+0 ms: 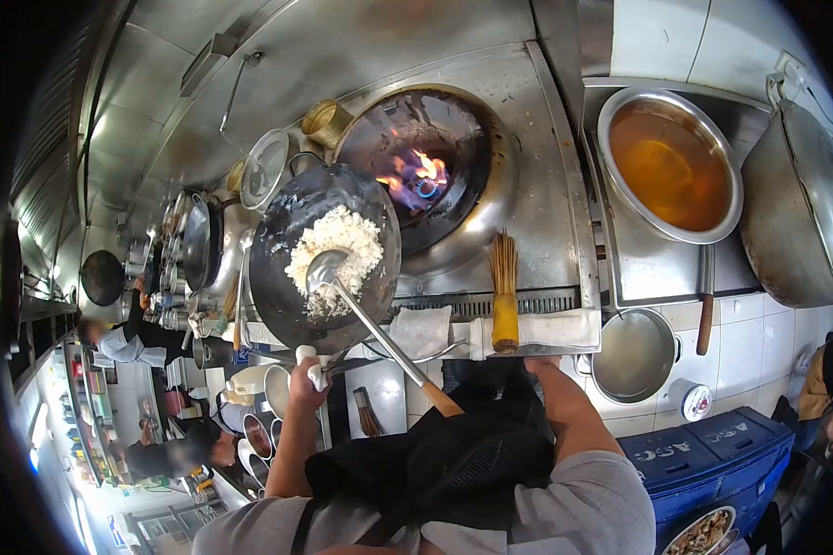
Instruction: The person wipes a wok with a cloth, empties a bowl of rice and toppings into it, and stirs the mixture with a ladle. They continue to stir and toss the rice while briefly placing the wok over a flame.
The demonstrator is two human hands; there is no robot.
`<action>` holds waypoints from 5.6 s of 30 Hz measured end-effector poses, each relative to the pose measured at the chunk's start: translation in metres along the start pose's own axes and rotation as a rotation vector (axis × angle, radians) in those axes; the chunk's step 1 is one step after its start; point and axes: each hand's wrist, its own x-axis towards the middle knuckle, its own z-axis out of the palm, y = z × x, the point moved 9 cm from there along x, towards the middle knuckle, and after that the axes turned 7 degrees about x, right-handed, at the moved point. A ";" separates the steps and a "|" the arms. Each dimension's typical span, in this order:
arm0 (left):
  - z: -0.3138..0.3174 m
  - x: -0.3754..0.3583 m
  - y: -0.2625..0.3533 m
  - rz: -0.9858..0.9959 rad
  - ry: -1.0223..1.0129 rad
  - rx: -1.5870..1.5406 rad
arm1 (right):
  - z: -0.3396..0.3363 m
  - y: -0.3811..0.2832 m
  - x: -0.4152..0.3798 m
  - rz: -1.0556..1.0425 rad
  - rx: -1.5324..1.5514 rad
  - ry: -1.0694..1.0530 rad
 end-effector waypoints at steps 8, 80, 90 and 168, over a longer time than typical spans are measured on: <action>0.003 -0.003 0.000 0.002 0.015 -0.013 | 0.007 0.005 0.005 -0.013 -0.023 0.018; 0.206 0.066 0.050 0.174 -0.500 -0.252 | -0.291 -0.309 -0.206 -0.343 -0.340 0.168; 0.222 0.079 0.093 0.007 -0.415 -0.144 | -0.315 -0.336 -0.262 -0.528 -0.086 0.241; 0.217 0.118 0.088 0.138 -0.346 0.066 | -0.290 -0.306 -0.182 -0.176 -0.326 0.270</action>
